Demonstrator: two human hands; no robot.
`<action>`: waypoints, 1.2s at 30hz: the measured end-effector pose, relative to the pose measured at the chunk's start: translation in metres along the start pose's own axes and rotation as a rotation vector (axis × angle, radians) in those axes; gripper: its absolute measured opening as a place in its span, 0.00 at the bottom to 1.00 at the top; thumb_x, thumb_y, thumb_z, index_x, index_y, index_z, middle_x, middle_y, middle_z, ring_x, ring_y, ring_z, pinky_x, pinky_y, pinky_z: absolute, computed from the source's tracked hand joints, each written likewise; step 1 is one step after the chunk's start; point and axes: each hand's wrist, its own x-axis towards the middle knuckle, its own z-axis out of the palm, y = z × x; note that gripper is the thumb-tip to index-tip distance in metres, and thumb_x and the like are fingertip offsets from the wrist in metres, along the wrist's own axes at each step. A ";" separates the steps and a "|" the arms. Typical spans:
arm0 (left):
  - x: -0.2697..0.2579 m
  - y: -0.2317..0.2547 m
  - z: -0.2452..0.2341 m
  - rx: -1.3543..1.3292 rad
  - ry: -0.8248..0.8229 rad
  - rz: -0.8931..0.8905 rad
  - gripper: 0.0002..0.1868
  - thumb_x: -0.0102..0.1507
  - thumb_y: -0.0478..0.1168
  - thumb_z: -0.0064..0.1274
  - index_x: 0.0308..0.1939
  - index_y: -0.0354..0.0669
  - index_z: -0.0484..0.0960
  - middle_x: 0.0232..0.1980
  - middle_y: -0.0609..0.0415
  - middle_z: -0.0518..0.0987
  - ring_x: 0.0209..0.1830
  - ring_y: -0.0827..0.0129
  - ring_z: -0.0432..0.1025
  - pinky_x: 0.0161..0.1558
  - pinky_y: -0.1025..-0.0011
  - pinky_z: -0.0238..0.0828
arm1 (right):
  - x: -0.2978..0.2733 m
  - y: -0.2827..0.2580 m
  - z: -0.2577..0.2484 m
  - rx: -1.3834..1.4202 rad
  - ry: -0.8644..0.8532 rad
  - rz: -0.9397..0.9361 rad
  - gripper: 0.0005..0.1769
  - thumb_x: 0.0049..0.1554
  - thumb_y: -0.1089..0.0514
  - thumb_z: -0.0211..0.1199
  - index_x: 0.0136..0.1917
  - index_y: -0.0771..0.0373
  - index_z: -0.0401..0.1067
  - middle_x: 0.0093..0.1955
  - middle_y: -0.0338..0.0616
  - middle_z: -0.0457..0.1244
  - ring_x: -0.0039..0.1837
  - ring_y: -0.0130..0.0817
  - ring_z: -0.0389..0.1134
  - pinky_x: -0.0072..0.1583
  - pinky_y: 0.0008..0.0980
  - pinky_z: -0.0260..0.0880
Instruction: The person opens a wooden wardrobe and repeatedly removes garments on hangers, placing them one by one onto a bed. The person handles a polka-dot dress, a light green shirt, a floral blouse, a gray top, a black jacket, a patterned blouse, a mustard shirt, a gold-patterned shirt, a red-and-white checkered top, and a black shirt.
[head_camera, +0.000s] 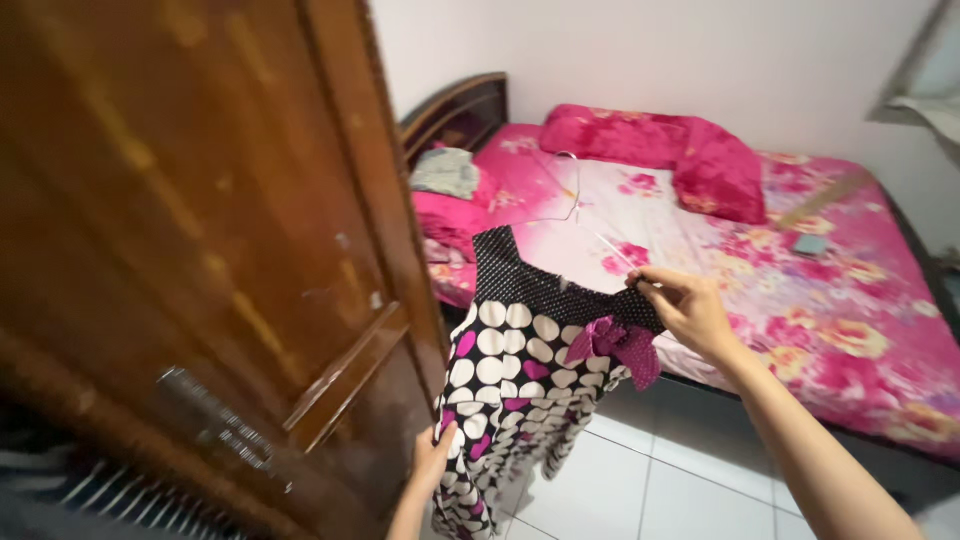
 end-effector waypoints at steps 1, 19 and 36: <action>0.009 0.001 0.014 -0.005 -0.008 -0.032 0.22 0.63 0.53 0.58 0.36 0.33 0.86 0.30 0.55 0.83 0.30 0.75 0.71 0.35 0.69 0.70 | -0.002 0.009 -0.009 -0.070 0.045 0.004 0.11 0.60 0.68 0.62 0.56 0.67 0.78 0.49 0.42 0.73 0.47 0.24 0.71 0.49 0.25 0.71; 0.214 -0.006 0.158 -0.250 -0.422 -0.226 0.18 0.64 0.47 0.58 0.47 0.34 0.87 0.40 0.55 0.85 0.36 0.75 0.75 0.40 0.73 0.70 | 0.110 0.200 -0.043 -0.401 0.383 -0.021 0.12 0.58 0.68 0.64 0.56 0.64 0.78 0.49 0.50 0.71 0.42 0.27 0.70 0.44 0.27 0.69; 0.387 -0.015 0.268 -0.280 -0.453 -0.160 0.17 0.65 0.41 0.56 0.52 0.31 0.85 0.42 0.55 0.86 0.39 0.77 0.76 0.42 0.75 0.73 | 0.241 0.391 -0.067 -0.469 0.362 0.120 0.14 0.58 0.67 0.65 0.57 0.62 0.80 0.42 0.50 0.71 0.36 0.26 0.66 0.41 0.28 0.66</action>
